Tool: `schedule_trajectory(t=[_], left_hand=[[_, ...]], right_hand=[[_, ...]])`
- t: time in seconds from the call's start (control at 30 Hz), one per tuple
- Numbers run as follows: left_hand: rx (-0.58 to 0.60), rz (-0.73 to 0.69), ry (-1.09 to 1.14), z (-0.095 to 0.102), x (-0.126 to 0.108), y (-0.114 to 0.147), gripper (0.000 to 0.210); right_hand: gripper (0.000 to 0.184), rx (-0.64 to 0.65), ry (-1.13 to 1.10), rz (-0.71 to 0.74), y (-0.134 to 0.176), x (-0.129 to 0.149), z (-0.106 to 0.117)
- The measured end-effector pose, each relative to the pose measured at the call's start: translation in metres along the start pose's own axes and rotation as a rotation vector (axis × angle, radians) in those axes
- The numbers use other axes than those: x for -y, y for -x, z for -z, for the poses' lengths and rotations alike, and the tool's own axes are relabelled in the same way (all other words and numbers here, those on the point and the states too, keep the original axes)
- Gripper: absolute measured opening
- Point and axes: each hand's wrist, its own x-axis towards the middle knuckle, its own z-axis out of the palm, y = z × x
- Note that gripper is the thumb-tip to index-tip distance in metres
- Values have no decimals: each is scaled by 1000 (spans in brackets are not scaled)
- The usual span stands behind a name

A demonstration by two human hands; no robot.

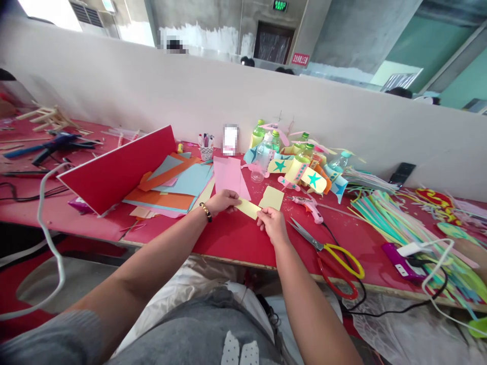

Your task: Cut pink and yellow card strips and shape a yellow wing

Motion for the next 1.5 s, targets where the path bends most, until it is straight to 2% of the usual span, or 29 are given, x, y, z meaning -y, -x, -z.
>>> schedule_trajectory(t=[0.13,0.27,0.37,0.43,0.53,0.63,0.7,0.83,0.93,1.0,1.07,1.1,1.17,1.23,1.3,1.37,1.5], left_hand=[[178,24,-67,-1,-2,5,21],[358,67,-143,-4,-5,10,20],[435,90,-206,-8,-6,12,20],[446,95,-244,-10,-6,12,21],[437,92,-284,-14,-5,12,22],[387,26,-353,-16,-3,11,26],[282,-71,-444,-17,-1,9,30],[-38,-240,-606,-16,3,5,26],[-144,-296,-619,-16,4,4,25],[-156,-341,-608,-17,4,5,41],[-116,-433,-577,-19,3,5,56],[-82,-489,-558,-20,2,5,54],[-12,-563,-526,-21,0,6,36],[40,-555,-538,-21,-2,12,22],[78,-521,-620,-21,-3,23,18],[93,-534,-749,-21,-2,41,20],[-17,-583,-869,-26,8,79,30]], right_hand=[[32,-136,178,87,20,-6,12],[26,-268,443,217,29,-10,28],[19,-229,679,324,19,-8,35],[21,-181,827,361,8,-6,38],[24,-143,1011,367,-9,-3,36],[18,-122,1145,355,-18,-4,33],[13,-100,1206,365,-20,-5,31],[15,-57,1264,442,-18,-4,32],[21,-78,1247,520,-13,1,33],[24,-87,1209,583,-6,5,31],[25,-67,1165,648,3,10,26],[24,-48,1132,689,9,11,23],[25,-12,1041,778,21,14,17],[26,-4,939,836,33,14,18],[28,-34,861,837,48,15,28],[31,-91,808,815,65,14,49],[37,-245,851,714,102,6,109]])
